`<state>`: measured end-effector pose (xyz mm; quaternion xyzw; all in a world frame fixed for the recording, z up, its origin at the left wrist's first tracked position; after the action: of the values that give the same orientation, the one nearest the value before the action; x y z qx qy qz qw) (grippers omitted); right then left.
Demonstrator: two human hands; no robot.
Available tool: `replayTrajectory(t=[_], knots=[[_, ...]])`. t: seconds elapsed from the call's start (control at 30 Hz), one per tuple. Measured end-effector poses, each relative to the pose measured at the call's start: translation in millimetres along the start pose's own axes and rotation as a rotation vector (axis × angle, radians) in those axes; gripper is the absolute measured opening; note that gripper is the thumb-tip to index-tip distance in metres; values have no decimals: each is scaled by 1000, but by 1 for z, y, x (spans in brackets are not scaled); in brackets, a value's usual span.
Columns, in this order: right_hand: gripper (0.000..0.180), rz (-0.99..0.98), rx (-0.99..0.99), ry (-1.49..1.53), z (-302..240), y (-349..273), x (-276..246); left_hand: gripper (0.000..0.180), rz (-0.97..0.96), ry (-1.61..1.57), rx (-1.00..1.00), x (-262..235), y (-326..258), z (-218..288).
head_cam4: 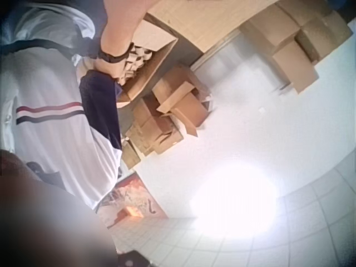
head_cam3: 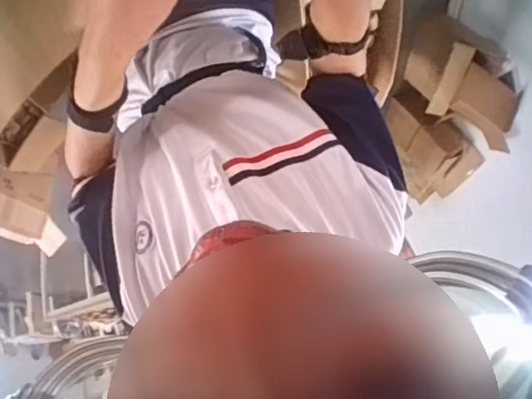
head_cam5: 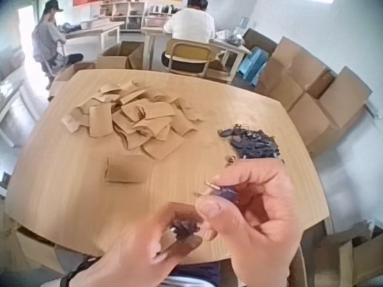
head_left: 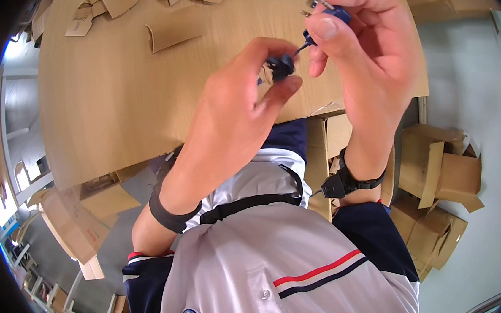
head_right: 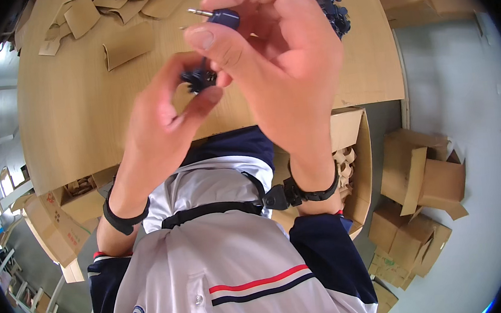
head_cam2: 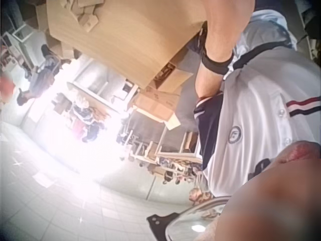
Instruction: Placing bundled blue cables into cardboard envelopes.
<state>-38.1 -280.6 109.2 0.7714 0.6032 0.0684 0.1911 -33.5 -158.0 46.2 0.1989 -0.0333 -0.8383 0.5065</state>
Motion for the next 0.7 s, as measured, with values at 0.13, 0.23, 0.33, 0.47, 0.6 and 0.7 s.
replayTrajectory(t=[0.13,0.23,0.33,0.47,0.6,0.7], knots=[[18,301,-111,58,-22,-11,-14,33,65,-568,-261,-4,-9,-4],[17,24,23,157,-9,-9,-16,38,136,-705,-273,-17,-8,1],[20,-151,114,188,4,-21,14,48,146,-564,-232,-22,-7,0],[33,-93,167,20,10,-22,22,54,247,-75,-82,-38,-13,15],[32,-213,14,-195,18,-25,31,65,16,379,95,-38,-6,56],[23,-136,-19,-241,15,-20,24,70,102,288,21,-35,-2,34]])
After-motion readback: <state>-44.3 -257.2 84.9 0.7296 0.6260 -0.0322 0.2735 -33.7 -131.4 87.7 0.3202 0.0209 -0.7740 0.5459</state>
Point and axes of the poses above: each hand's wrist, its own y-axis towards the middle knuckle, its own x-axis out of the palm, z = x × y, the point moved 9 cm from there along y, towards the middle knuckle, and after that the axes turned 3 degrees about -y, right-handed, at the moved point
